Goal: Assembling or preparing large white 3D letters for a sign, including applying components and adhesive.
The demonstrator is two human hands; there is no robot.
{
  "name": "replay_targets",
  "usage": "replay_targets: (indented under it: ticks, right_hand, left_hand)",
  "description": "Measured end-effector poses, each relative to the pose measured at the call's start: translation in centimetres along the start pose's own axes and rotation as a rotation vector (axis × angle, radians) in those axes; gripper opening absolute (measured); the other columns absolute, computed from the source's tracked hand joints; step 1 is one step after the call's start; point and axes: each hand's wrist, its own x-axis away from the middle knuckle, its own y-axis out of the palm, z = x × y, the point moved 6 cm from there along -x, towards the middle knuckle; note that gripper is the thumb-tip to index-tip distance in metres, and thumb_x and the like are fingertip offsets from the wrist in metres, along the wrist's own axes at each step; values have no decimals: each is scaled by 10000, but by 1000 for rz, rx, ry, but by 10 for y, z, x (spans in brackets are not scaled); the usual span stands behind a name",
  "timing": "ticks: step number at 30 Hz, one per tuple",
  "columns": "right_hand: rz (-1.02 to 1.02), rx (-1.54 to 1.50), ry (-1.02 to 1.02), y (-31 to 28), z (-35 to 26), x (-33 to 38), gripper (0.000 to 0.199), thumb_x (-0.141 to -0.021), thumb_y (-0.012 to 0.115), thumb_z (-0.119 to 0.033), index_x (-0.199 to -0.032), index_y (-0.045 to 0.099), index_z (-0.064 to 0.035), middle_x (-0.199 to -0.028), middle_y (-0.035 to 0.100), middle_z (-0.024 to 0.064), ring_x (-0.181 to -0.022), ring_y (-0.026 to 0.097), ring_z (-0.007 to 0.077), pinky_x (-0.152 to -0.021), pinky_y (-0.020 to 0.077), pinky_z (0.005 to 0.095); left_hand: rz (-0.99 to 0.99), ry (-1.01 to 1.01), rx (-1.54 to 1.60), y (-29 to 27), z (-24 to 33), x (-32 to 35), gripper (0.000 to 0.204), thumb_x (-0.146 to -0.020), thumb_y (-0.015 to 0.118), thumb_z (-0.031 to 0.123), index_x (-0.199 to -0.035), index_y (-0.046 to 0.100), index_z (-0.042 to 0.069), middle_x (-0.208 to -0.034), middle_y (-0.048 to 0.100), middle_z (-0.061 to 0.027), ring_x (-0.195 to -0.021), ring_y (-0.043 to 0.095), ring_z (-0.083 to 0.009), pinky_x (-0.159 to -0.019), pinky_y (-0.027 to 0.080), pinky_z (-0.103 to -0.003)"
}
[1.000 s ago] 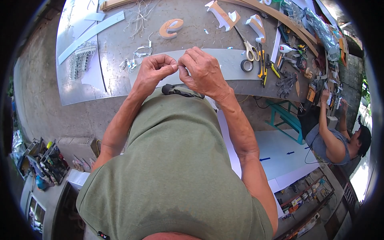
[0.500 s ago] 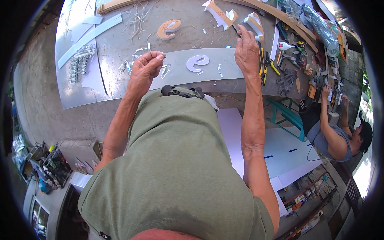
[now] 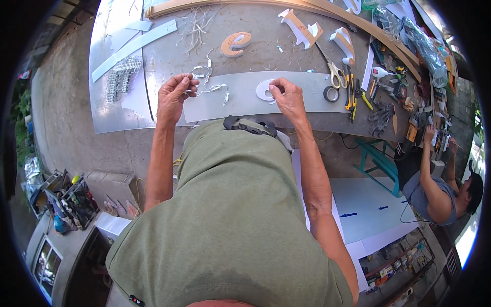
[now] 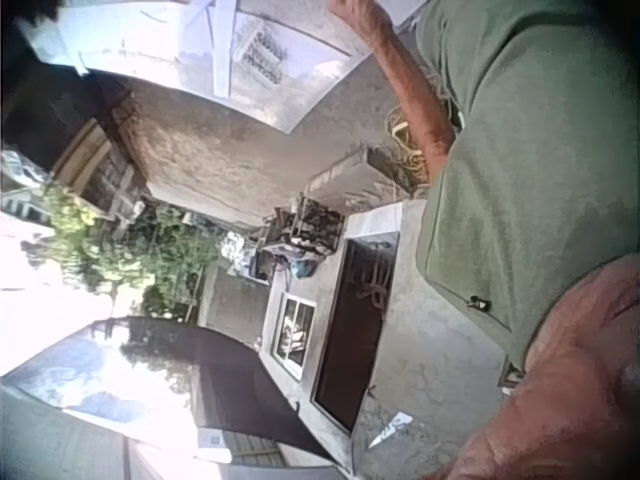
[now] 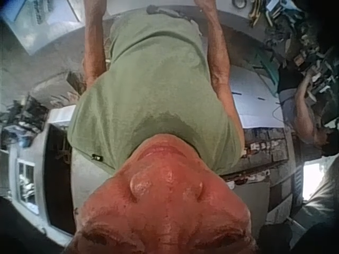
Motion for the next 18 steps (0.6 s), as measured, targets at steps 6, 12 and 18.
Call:
replay_targets:
  ticks: [6, 12, 18]
  right_hand:
    - [-2, 106, -369, 30, -74, -43, 131, -878, 681, -128, -934, 701, -11, -812, 696, 110, -734, 668, 233, -713, 532, 352]
    - [42, 264, -520, 70, -124, -117, 173, -863, 661, -124, -1020, 712, -71, -935, 713, 95, -943, 660, 289, -848, 523, 413]
    - [-125, 481, -683, 113, -155, -159, 232, -872, 649, -158, -1083, 721, -93, -1036, 692, 117, -1010, 637, 311, -897, 517, 426]
  left_hand:
    - [197, 50, 39, -38, 6, 12, 225, -908, 746, 119, -1103, 734, 7, -975, 740, -82, -803, 669, -107, -643, 588, -278]
    - [245, 73, 115, -39, -3, 28, 222, -893, 760, 106, -1086, 732, 0, -930, 729, -61, -783, 654, -106, -632, 595, -291]
    - [307, 56, 220, -39, -15, 40, 192, -901, 746, 101, -1072, 724, 17, -893, 707, -28, -763, 638, -94, -629, 591, -300]
